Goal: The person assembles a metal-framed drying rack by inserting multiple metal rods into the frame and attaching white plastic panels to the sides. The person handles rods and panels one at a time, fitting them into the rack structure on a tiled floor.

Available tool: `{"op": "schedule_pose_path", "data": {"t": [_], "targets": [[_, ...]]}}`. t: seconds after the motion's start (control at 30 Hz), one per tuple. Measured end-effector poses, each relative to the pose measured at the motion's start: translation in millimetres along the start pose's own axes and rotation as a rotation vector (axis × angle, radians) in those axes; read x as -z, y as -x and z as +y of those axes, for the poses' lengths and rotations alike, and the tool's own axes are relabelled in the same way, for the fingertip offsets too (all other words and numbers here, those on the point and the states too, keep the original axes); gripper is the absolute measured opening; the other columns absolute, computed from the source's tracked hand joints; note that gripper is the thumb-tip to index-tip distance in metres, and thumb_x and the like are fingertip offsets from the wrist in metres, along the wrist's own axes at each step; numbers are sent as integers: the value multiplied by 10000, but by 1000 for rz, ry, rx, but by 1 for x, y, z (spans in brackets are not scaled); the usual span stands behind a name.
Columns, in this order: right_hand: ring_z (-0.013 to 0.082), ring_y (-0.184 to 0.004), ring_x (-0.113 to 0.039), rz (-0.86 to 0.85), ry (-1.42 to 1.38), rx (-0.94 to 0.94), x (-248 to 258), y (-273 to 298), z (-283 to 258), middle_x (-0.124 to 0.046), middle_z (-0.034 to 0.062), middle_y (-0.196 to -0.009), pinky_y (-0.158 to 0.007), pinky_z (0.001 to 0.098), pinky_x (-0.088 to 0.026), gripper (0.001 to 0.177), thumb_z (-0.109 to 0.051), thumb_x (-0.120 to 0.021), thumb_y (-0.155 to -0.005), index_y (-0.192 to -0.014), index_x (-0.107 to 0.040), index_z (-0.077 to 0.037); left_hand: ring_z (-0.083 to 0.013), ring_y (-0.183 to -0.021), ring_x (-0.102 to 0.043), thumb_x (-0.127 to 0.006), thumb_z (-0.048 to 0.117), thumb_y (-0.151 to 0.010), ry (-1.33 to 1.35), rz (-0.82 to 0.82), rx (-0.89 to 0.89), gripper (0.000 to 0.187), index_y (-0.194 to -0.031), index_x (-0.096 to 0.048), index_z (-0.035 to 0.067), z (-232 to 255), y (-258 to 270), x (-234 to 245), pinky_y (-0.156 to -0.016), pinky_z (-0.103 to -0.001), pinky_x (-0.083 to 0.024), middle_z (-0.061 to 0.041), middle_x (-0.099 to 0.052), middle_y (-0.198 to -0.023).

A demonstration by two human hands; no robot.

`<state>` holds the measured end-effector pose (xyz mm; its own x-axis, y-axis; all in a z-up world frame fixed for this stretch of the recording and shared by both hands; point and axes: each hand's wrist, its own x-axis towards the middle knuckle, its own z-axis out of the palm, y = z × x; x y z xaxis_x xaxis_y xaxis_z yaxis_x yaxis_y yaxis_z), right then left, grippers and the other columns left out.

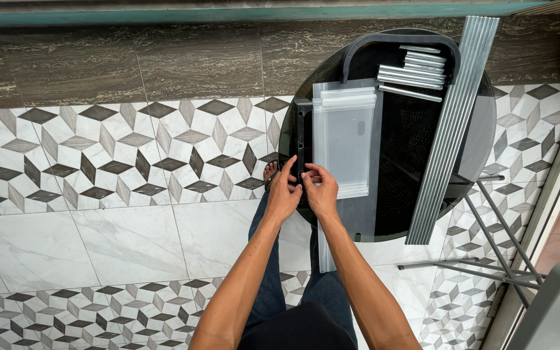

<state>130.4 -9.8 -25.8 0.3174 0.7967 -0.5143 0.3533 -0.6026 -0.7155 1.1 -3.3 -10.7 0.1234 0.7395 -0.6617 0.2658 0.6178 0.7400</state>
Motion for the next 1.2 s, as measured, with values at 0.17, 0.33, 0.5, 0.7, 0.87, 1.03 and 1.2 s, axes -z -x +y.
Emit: {"op": "schedule_pose_path", "data": {"t": [0.17,0.33,0.5,0.7,0.87,1.03,1.2], "targets": [[117,-756,-677,23,15,-41,9,1,-2,-722,30,-907,-657,288,-558,256,-63,-694,-915,-1166,-740,-77,-196,-774,-726,-678,-51,-842,-103,39,-120,825,-1569,-403,225,-18,-1,-1,-1007,-383,-452,-101,-636,-976],[106,-801,-686,64,-75,-137,31,10,8,-702,36,-945,-656,272,-608,259,-46,-614,-948,-1171,-736,-96,-194,-812,-682,-639,-26,-846,-67,-8,-38,796,-1559,-412,245,-36,8,8,-852,-344,-572,-97,-638,-1006],[121,-800,-694,125,-91,-202,61,42,38,-707,31,-956,-655,277,-613,264,-35,-608,-937,-1159,-741,-90,-199,-800,-680,-625,-14,-868,-165,-73,122,790,-1566,-382,266,-48,37,31,-821,-335,-543,-108,-656,-1025],[130,-785,-700,145,-201,-279,91,113,79,-715,37,-936,-634,285,-595,234,-50,-629,-944,-1144,-747,-83,-182,-736,-718,-604,-12,-867,-156,-135,154,745,-1537,-424,261,-65,84,50,-694,-317,-583,-104,-677,-912],[137,-788,-699,137,-309,-316,106,175,101,-707,44,-947,-632,280,-598,261,-28,-594,-935,-1141,-748,-70,-173,-682,-722,-600,11,-890,-197,-206,192,680,-1507,-456,259,-79,114,50,-565,-316,-597,-75,-672,-891],[138,-767,-687,185,-418,-293,124,235,119,-711,56,-943,-609,286,-585,275,-14,-574,-920,-1131,-744,-61,-180,-686,-726,-611,24,-891,-264,-324,145,597,-1453,-533,209,-82,135,20,-557,-317,-588,-109,-694,-889],[131,-760,-691,264,-532,-309,148,305,149,-724,52,-949,-601,279,-577,255,-50,-577,-939,-1128,-748,-62,-175,-731,-742,-556,65,-925,-348,-467,69,513,-1428,-551,168,-65,167,-37,-586,-317,-591,-108,-737,-929]]}}
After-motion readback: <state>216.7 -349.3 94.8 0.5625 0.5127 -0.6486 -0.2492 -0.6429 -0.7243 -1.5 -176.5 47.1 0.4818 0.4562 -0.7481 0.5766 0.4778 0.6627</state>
